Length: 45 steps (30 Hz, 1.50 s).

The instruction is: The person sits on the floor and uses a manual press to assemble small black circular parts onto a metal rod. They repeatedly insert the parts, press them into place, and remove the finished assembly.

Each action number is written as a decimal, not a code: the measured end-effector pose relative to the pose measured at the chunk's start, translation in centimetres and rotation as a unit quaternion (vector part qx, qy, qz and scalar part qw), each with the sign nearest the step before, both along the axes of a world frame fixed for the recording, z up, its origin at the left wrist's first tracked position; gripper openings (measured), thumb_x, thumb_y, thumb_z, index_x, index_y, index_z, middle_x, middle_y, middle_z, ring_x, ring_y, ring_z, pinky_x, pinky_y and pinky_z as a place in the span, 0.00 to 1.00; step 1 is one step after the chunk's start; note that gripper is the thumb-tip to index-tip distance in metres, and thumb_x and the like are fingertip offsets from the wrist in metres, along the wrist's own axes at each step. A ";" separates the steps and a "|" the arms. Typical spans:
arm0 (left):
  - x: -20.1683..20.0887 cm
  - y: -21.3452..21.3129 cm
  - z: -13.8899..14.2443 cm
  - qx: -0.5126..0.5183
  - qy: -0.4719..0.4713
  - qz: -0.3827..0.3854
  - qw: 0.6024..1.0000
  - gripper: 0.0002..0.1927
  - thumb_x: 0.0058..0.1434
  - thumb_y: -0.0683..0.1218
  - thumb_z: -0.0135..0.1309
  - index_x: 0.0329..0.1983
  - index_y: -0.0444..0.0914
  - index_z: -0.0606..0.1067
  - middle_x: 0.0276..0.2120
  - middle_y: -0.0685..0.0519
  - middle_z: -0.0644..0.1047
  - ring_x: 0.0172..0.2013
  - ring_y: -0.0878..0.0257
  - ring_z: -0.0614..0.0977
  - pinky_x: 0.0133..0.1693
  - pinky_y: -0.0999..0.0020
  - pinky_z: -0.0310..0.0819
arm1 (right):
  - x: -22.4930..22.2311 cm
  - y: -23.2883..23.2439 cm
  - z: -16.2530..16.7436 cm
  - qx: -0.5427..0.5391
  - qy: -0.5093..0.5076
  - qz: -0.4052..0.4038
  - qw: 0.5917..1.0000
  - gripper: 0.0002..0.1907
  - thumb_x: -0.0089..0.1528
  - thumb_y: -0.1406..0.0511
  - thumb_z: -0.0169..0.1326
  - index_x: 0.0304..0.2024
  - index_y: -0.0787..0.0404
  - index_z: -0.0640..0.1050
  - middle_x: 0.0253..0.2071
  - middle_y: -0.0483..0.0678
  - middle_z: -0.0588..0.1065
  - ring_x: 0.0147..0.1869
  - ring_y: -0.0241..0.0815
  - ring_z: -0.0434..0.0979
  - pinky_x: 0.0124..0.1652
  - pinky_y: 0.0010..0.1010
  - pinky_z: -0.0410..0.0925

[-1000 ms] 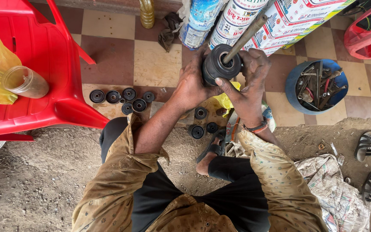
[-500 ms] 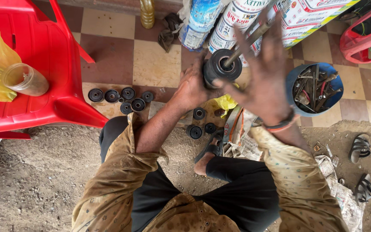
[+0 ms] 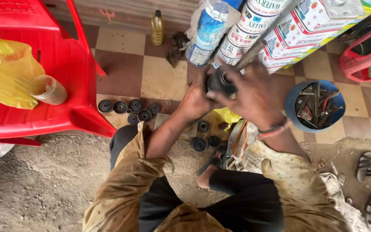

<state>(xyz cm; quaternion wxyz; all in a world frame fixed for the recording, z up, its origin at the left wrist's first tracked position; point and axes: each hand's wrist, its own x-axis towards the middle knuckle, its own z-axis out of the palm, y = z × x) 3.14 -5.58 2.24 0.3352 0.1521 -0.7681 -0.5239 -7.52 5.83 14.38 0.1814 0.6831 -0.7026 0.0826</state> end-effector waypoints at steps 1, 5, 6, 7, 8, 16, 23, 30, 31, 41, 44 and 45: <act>0.1 0.0 -0.1 0.002 -0.007 -0.001 1.000 0.57 0.49 0.45 0.70 0.76 0.32 0.49 0.56 0.37 0.78 0.57 0.43 0.81 0.59 0.53 0.72 | 0.3 -0.2 -0.5 -0.007 -0.058 -0.017 0.998 0.45 0.58 0.43 0.67 0.73 0.42 0.65 0.73 0.66 0.60 0.74 0.72 0.62 0.68 0.58 0.61; 0.5 -0.4 0.3 -0.051 0.040 0.000 0.998 0.56 0.52 0.44 0.68 0.77 0.32 0.46 0.58 0.36 0.77 0.60 0.43 0.79 0.61 0.50 0.68 | 1.0 -0.1 -1.7 0.044 -0.114 -0.070 0.990 0.45 0.61 0.43 0.65 0.75 0.44 0.63 0.73 0.71 0.57 0.72 0.78 0.57 0.65 0.61 0.56; 0.7 -0.4 0.3 -0.081 0.056 0.004 0.995 0.56 0.53 0.44 0.68 0.77 0.32 0.46 0.59 0.36 0.77 0.61 0.43 0.79 0.61 0.50 0.68 | 0.9 -0.4 -1.9 0.049 -0.077 -0.061 0.994 0.46 0.59 0.43 0.65 0.75 0.45 0.64 0.72 0.72 0.56 0.71 0.81 0.54 0.63 0.64 0.53; 0.6 -0.2 0.4 -0.073 0.025 0.005 0.997 0.56 0.53 0.43 0.68 0.77 0.32 0.45 0.59 0.36 0.77 0.61 0.43 0.79 0.61 0.49 0.67 | 0.5 0.1 -2.0 0.029 -0.070 -0.042 0.996 0.44 0.61 0.43 0.63 0.75 0.44 0.64 0.72 0.72 0.56 0.72 0.80 0.54 0.65 0.62 0.54; 0.6 0.1 0.5 -0.065 -0.019 0.007 0.998 0.56 0.54 0.43 0.67 0.77 0.32 0.44 0.60 0.35 0.76 0.62 0.43 0.78 0.62 0.48 0.66 | 0.1 0.5 -2.1 0.019 -0.063 -0.031 0.997 0.43 0.63 0.42 0.61 0.76 0.43 0.63 0.73 0.72 0.57 0.74 0.80 0.54 0.67 0.61 0.54; 1.1 0.2 0.2 0.040 0.036 -0.069 0.996 0.66 0.45 0.49 0.75 0.77 0.35 0.42 0.65 0.37 0.70 0.65 0.45 0.74 0.67 0.53 0.64 | -0.6 4.6 -4.7 -0.272 -0.365 0.102 0.885 0.27 0.74 0.45 0.39 0.69 0.46 0.70 0.75 0.52 0.67 0.80 0.56 0.61 0.76 0.44 0.54; -1.4 -2.3 7.0 0.214 0.299 -0.116 0.923 0.48 0.71 0.70 0.48 0.81 0.38 0.48 0.74 0.40 0.63 0.72 0.50 0.64 0.75 0.51 0.55 | -7.7 2.5 0.4 -0.236 -0.804 0.148 0.525 0.44 0.69 0.35 0.31 0.72 0.59 0.63 0.71 0.61 0.69 0.77 0.55 0.65 0.74 0.47 0.53; -8.3 -3.0 7.5 0.235 0.451 -0.143 0.849 0.36 0.78 0.70 0.37 0.77 0.44 0.51 0.72 0.51 0.60 0.72 0.59 0.62 0.74 0.57 0.51 | -10.2 -1.6 3.6 -0.264 -0.761 0.341 0.485 0.39 0.74 0.38 0.38 0.70 0.60 0.67 0.66 0.50 0.69 0.70 0.47 0.68 0.69 0.41 0.59; -8.9 -2.7 7.0 0.258 0.433 -0.133 0.853 0.37 0.78 0.70 0.36 0.77 0.43 0.52 0.72 0.50 0.60 0.72 0.58 0.62 0.74 0.57 0.52 | -8.7 -3.2 1.7 -0.254 -0.792 0.320 0.453 0.39 0.75 0.38 0.37 0.71 0.62 0.66 0.67 0.53 0.68 0.70 0.50 0.68 0.69 0.43 0.59; -9.1 -0.5 7.5 0.236 0.299 -0.055 0.923 0.47 0.72 0.74 0.32 0.82 0.38 0.50 0.72 0.41 0.66 0.73 0.50 0.65 0.74 0.52 0.55 | -6.0 -5.3 -1.3 -0.261 -0.826 0.182 0.465 0.50 0.66 0.34 0.35 0.80 0.53 0.45 0.74 0.72 0.62 0.79 0.62 0.61 0.76 0.52 0.54; -9.2 -0.7 7.5 0.259 0.312 -0.091 0.910 0.49 0.71 0.76 0.29 0.82 0.38 0.49 0.73 0.40 0.65 0.75 0.50 0.62 0.75 0.52 0.50 | -5.9 -4.1 -1.2 -0.269 -0.792 0.179 0.518 0.52 0.66 0.33 0.35 0.80 0.56 0.44 0.73 0.73 0.64 0.81 0.62 0.60 0.78 0.52 0.50; -9.0 -0.8 7.5 0.255 0.316 -0.100 0.908 0.50 0.71 0.76 0.28 0.82 0.37 0.49 0.73 0.40 0.65 0.76 0.51 0.61 0.76 0.53 0.47 | -5.9 -3.5 -1.3 -0.281 -0.777 0.157 0.541 0.53 0.66 0.32 0.34 0.80 0.58 0.44 0.72 0.73 0.66 0.80 0.61 0.60 0.77 0.51 0.48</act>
